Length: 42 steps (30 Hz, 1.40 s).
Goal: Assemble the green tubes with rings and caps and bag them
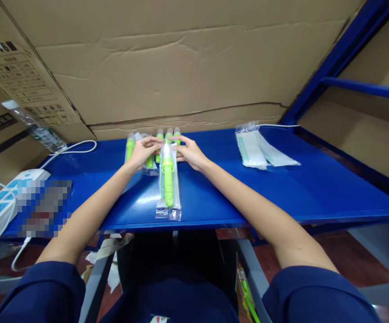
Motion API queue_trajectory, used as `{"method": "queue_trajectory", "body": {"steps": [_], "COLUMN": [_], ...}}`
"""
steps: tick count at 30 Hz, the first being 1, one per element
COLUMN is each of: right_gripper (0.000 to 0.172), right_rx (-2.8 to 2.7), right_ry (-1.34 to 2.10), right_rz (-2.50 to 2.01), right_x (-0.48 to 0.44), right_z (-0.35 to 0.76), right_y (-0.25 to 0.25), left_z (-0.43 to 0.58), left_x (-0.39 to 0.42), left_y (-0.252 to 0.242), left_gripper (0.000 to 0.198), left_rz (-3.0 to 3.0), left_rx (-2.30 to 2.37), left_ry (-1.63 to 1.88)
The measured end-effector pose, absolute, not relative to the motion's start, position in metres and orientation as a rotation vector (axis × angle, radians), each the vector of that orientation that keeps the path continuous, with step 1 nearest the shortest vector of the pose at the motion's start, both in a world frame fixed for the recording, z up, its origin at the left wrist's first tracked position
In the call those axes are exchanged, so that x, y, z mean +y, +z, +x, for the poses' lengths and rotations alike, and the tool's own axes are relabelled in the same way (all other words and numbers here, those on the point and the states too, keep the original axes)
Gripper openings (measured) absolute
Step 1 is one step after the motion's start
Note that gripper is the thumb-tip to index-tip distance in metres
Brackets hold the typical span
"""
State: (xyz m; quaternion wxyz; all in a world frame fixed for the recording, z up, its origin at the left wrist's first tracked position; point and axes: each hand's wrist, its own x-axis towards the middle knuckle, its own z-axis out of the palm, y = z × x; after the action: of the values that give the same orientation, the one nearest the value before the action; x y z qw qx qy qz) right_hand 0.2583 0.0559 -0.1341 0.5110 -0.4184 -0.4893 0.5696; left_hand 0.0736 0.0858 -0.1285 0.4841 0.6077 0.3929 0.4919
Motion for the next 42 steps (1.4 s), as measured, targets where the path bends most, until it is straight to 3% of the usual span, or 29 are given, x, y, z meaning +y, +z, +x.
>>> {"method": "queue_trajectory", "body": {"steps": [5,10,15,32,37,42], "right_gripper": [0.025,0.044,0.049,0.01,0.022,0.027], "right_rx": [-1.177,-1.201,-1.217,-1.156,-1.178,-1.199], "right_ry": [1.349,1.288,1.279,1.318,1.345,1.261], "right_rz": [-1.011,-1.054,-1.012,-0.979,-0.895,-0.916], "right_x": [0.054,0.052,0.051,0.061,0.056,0.054], "right_z": [0.257,0.257,0.256,0.253,0.247,0.246], "right_y": [-0.132,-0.132,-0.134,-0.137,-0.135,-0.139], "left_z": [0.076,0.08,0.08,0.085,0.08,0.08], "left_x": [0.083,0.08,0.082,0.083,0.086,0.086], "left_y": [-0.129,-0.129,-0.13,-0.13,-0.126,-0.13], "left_gripper": [0.019,0.029,0.02,0.003,0.025,0.026], "left_rz": [1.498,1.416,1.306,1.287,1.229,1.37], "left_rx": [0.932,0.895,0.899,0.927,0.902,0.945], "left_ry": [1.224,1.22,1.209,1.245,1.243,1.28]}}
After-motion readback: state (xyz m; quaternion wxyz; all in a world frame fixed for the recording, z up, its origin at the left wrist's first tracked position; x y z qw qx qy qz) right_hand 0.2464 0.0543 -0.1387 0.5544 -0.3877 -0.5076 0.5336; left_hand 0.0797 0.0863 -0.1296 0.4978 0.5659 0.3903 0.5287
